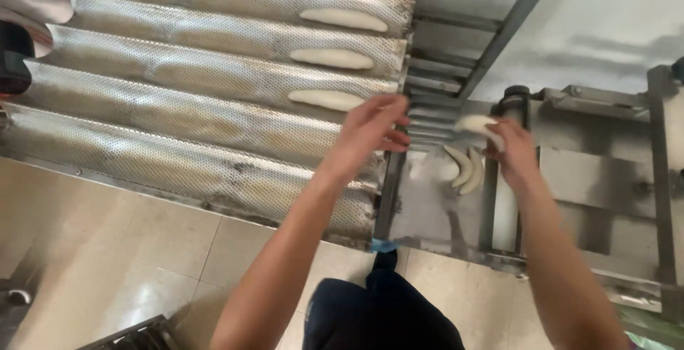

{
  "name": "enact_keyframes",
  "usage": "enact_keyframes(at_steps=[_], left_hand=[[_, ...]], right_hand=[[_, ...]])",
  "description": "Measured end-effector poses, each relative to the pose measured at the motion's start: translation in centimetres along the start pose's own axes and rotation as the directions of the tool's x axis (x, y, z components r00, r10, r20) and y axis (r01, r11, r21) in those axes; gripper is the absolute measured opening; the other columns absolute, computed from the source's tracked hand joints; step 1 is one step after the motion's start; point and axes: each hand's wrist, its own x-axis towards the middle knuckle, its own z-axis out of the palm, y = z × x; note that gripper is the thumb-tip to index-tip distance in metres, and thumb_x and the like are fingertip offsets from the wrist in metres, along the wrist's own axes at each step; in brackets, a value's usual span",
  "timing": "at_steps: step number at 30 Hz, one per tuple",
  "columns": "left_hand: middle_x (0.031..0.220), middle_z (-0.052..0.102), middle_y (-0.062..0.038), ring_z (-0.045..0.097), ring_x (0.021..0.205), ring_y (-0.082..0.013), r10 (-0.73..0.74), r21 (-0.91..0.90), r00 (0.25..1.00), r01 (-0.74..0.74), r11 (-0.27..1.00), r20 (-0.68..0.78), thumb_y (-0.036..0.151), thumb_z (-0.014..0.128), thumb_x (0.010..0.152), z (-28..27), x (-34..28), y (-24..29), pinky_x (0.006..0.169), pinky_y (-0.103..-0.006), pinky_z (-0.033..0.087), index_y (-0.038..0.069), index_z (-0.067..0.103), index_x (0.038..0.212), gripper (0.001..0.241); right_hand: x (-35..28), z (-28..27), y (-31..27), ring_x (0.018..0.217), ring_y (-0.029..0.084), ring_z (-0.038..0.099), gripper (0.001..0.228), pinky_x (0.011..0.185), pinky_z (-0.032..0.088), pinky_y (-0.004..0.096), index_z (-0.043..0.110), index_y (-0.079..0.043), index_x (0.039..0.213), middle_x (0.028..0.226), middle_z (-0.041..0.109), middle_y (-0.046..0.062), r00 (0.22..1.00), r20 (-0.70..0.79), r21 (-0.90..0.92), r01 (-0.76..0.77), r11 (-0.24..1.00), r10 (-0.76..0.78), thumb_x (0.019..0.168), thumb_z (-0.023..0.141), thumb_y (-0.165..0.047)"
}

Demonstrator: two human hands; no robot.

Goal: Feeding dough balls into a moulding machine and arranging the shaped dough on baking trays

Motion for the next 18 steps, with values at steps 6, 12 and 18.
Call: enact_keyframes(at_steps=[6,12,18], left_hand=[[0.125,0.059,-0.033,0.073,0.101,-0.0416,-0.083,-0.03,0.979,0.09,0.995,0.186,0.044,0.084,0.076,-2.2,0.6,3.5,0.09,-0.0432,0.062,-0.005,0.039,0.149,0.099],[0.107,0.072,-0.025,0.078,0.087,-0.0343,-0.116,0.117,0.985,0.101,0.988,0.13,0.028,0.085,0.083,-15.3,-2.1,5.0,0.082,-0.0377,0.066,-0.006,0.071,0.119,0.051],[0.11,0.073,-0.024,0.075,0.095,-0.04,-0.155,0.659,0.988,0.109,0.744,0.012,0.033,0.082,0.084,-22.4,-0.4,4.7,0.082,-0.0443,0.065,0.004,0.078,0.112,0.041]], right_hand=[[-10.0,4.7,-15.7,0.07,0.027,0.066,0.041,0.05,0.047,0.032,0.056,0.004,0.139,0.091,0.06,0.016,0.829,0.494,0.346,0.087,0.934,-0.26,0.102,0.054,-0.014],[-17.7,16.0,-21.3,0.06,0.022,0.061,0.036,0.056,0.049,0.031,0.067,0.004,0.13,0.074,0.067,0.018,0.699,0.584,-0.004,0.511,0.86,-0.413,0.095,0.068,-0.005],[-19.3,20.2,-18.2,0.098,0.037,0.073,0.032,0.082,0.059,0.048,0.077,-0.011,0.122,0.107,0.077,0.015,0.681,0.557,-0.441,0.728,0.525,-0.476,0.091,0.079,-0.019]])
